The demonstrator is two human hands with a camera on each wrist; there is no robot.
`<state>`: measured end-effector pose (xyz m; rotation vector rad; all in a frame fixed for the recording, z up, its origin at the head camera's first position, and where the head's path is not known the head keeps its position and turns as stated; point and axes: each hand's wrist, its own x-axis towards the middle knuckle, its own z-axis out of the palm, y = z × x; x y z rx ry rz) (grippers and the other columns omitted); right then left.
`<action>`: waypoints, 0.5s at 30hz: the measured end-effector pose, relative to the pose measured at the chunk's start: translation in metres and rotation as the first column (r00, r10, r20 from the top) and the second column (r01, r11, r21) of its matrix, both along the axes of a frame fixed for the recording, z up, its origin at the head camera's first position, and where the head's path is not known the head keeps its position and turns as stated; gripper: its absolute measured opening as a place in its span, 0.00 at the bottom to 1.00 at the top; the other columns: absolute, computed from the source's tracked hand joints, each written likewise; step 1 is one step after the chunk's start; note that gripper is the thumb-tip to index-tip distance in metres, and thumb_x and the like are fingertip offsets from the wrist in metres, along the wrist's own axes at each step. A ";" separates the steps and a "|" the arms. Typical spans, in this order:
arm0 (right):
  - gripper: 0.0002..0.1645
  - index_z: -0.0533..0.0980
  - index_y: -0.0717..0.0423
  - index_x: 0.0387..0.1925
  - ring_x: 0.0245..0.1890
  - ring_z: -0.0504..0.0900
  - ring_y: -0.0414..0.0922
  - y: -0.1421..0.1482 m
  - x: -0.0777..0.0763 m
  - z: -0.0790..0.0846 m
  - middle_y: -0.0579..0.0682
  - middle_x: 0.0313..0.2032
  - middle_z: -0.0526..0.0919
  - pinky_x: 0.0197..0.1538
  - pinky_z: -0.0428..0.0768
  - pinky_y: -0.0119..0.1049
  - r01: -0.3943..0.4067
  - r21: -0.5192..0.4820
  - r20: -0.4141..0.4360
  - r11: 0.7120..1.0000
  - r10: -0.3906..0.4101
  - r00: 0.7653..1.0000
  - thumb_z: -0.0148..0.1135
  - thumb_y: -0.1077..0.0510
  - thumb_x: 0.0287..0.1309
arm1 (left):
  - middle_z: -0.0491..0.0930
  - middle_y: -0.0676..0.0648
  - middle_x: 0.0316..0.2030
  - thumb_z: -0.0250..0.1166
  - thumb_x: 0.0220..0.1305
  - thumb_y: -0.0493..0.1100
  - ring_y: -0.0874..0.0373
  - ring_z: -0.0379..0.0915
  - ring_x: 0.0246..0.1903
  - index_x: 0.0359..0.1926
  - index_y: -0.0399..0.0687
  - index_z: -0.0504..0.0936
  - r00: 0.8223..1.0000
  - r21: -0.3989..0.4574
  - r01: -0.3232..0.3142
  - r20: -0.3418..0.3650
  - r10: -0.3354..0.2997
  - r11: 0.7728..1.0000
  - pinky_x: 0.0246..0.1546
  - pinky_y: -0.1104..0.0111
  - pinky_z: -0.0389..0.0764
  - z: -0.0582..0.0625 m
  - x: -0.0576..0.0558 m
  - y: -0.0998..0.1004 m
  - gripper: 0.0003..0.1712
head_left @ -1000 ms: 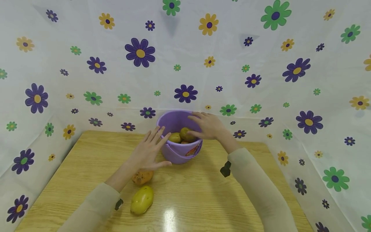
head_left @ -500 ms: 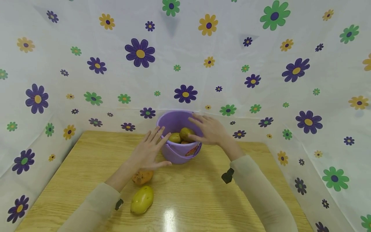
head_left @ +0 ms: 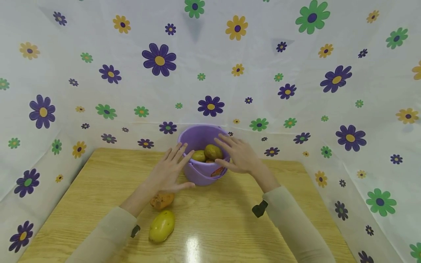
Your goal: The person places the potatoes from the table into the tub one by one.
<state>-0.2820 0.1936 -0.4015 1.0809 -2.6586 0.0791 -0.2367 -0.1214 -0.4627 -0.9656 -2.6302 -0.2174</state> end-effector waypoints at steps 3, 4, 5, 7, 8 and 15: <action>0.53 0.62 0.48 0.81 0.77 0.69 0.65 0.000 0.003 -0.006 0.57 0.80 0.66 0.76 0.72 0.64 -0.007 -0.022 -0.014 1.000 0.007 1.000 0.32 0.19 0.72 | 0.50 0.32 0.84 0.27 0.60 0.92 0.34 0.44 0.84 0.85 0.49 0.51 1.000 0.001 -0.001 0.005 0.001 1.000 0.83 0.39 0.55 0.000 0.000 0.000 0.69; 0.52 0.62 0.48 0.81 0.77 0.69 0.64 0.000 0.004 -0.008 0.57 0.80 0.66 0.75 0.73 0.65 -0.010 -0.031 -0.017 0.999 0.009 1.000 0.33 0.20 0.73 | 0.50 0.32 0.84 0.28 0.60 0.92 0.34 0.44 0.84 0.85 0.49 0.51 1.000 0.003 0.001 0.008 -0.001 1.000 0.83 0.39 0.55 -0.001 0.000 0.000 0.68; 0.51 0.62 0.48 0.81 0.77 0.69 0.64 0.000 0.005 -0.009 0.57 0.80 0.66 0.75 0.74 0.65 -0.010 -0.034 -0.024 0.999 0.009 1.000 0.35 0.21 0.73 | 0.50 0.32 0.84 0.30 0.61 0.92 0.34 0.44 0.84 0.85 0.49 0.51 1.000 0.006 0.001 0.012 -0.001 1.000 0.83 0.39 0.55 -0.001 -0.001 0.000 0.68; 0.48 0.62 0.48 0.81 0.77 0.69 0.64 0.000 0.007 -0.012 0.57 0.80 0.66 0.73 0.76 0.64 -0.011 -0.043 -0.040 0.999 0.009 0.999 0.42 0.25 0.74 | 0.50 0.32 0.84 0.32 0.61 0.91 0.34 0.44 0.84 0.85 0.49 0.51 1.000 0.008 0.003 0.013 -0.003 1.000 0.83 0.39 0.55 -0.001 -0.001 0.000 0.67; 0.47 0.62 0.49 0.81 0.77 0.70 0.64 0.000 0.009 -0.013 0.57 0.79 0.67 0.73 0.76 0.64 -0.013 -0.047 -0.048 0.999 0.010 0.999 0.46 0.28 0.73 | 0.50 0.32 0.83 0.33 0.61 0.91 0.33 0.44 0.84 0.85 0.49 0.51 1.000 0.010 0.004 0.012 -0.004 1.000 0.83 0.39 0.55 0.000 -0.001 0.000 0.67; 0.46 0.64 0.53 0.79 0.74 0.73 0.63 0.001 0.018 -0.021 0.59 0.77 0.70 0.74 0.76 0.61 -0.057 -0.073 -0.115 0.996 0.048 0.992 0.44 0.28 0.75 | 0.50 0.32 0.84 0.37 0.62 0.91 0.34 0.43 0.84 0.85 0.49 0.51 1.000 0.006 0.003 0.019 -0.003 1.000 0.83 0.39 0.55 0.000 -0.001 0.000 0.67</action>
